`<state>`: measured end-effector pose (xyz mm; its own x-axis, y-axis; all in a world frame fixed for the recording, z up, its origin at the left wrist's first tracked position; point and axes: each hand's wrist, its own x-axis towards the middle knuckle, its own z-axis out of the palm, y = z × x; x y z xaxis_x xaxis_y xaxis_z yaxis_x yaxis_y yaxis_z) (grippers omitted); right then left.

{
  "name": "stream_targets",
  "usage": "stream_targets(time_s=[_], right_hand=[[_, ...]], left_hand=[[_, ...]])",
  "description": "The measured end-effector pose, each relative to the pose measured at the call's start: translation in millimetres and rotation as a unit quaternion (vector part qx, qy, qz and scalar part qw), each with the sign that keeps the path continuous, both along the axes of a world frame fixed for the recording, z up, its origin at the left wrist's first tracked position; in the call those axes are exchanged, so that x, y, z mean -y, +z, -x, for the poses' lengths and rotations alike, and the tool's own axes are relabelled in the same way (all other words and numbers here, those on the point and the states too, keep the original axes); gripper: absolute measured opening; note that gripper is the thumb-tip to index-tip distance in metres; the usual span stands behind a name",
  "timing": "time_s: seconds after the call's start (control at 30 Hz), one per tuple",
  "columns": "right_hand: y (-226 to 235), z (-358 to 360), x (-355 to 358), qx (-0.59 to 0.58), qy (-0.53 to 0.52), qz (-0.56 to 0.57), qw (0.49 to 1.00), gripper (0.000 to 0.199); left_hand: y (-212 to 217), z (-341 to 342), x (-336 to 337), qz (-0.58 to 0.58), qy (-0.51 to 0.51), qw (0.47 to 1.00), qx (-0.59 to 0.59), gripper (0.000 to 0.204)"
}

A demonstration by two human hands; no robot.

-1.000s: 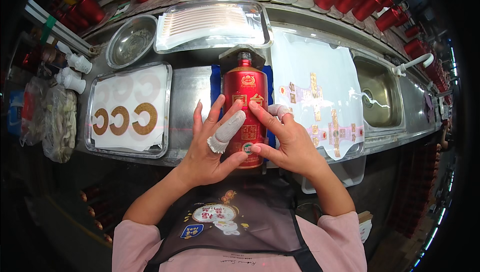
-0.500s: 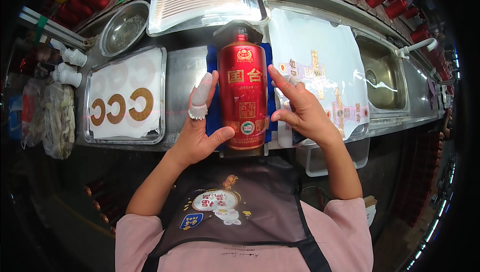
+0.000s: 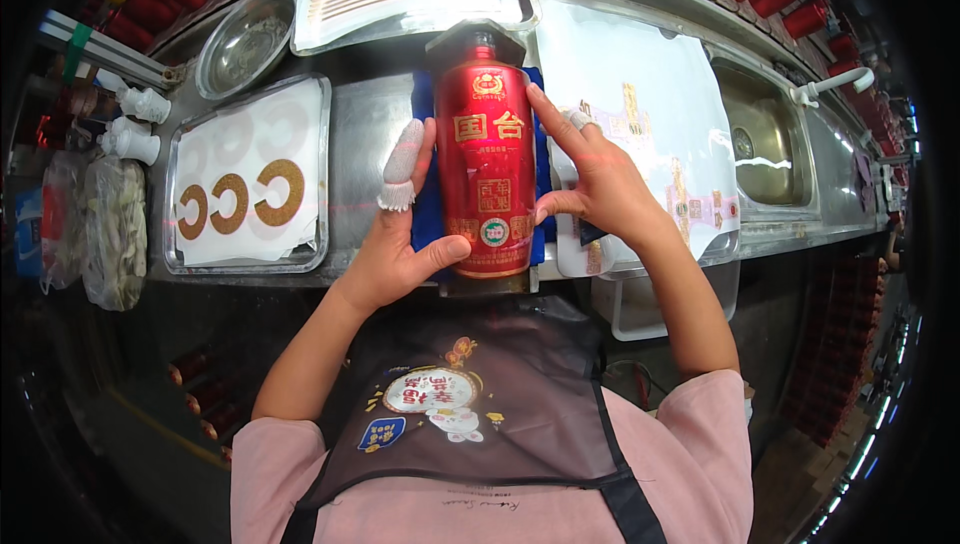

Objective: The person applies a gold circular sticker to the neck of a red bottle, then places a paper label around the bottle's body and smooths it. The person then uses a small tool to press the label edges and later stacks paper labels on a tray.

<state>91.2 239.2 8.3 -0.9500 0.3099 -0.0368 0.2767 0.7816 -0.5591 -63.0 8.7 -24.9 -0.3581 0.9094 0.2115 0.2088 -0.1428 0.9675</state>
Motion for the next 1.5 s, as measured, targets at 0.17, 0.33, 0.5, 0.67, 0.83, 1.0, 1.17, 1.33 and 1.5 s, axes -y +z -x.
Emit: stream_targets(time_s=[0.17, 0.33, 0.5, 0.67, 0.83, 1.0, 1.17, 1.33, 1.5], right_hand=[[0.6, -5.9, 2.0, -0.020, -0.026, 0.043, 0.999, 0.117], [1.9, -10.5, 6.0, -0.035, -0.018, 0.070, 0.997, 0.120], [-4.7, -8.0, 4.1, -0.045, -0.020, 0.110, 0.993, 0.120], [-10.4, -1.4, 3.9, -0.073, -0.013, 0.127, 0.989, 0.124], [1.7, -9.5, 14.9, -0.071, -0.013, 0.133, 0.988, 0.118], [10.0, -17.3, 33.4, -0.038, -0.005, 0.132, 0.991, 0.111], [8.9, -15.8, 37.3, -0.043, 0.009, 0.133, 0.990, 0.114], [12.4, -18.0, 34.3, -0.079, -0.002, 0.120, 0.990, 0.115], [11.0, -20.5, 30.4, -0.058, 0.022, 0.078, 0.995, 0.093]], left_hand=[[5.2, 2.8, 1.8, -0.012, 0.009, 0.999, -0.039, 0.107], [12.1, -4.9, -0.3, -0.024, 0.032, 0.995, -0.094, 0.104], [13.3, -11.4, -8.6, -0.013, 0.043, 0.984, -0.170, 0.098], [11.5, -11.6, -13.3, -0.011, 0.062, 0.979, -0.192, 0.093], [9.3, -10.7, -7.1, -0.008, 0.061, 0.981, -0.184, 0.094], [5.9, -7.6, -5.7, -0.023, 0.039, 0.987, -0.153, 0.096], [7.7, -7.5, -1.7, -0.021, 0.026, 0.988, -0.149, 0.095], [8.7, -7.2, 1.8, -0.060, 0.033, 0.998, -0.012, 0.086], [9.5, 1.0, 7.3, -0.025, 0.027, 0.992, -0.118, 0.076]])
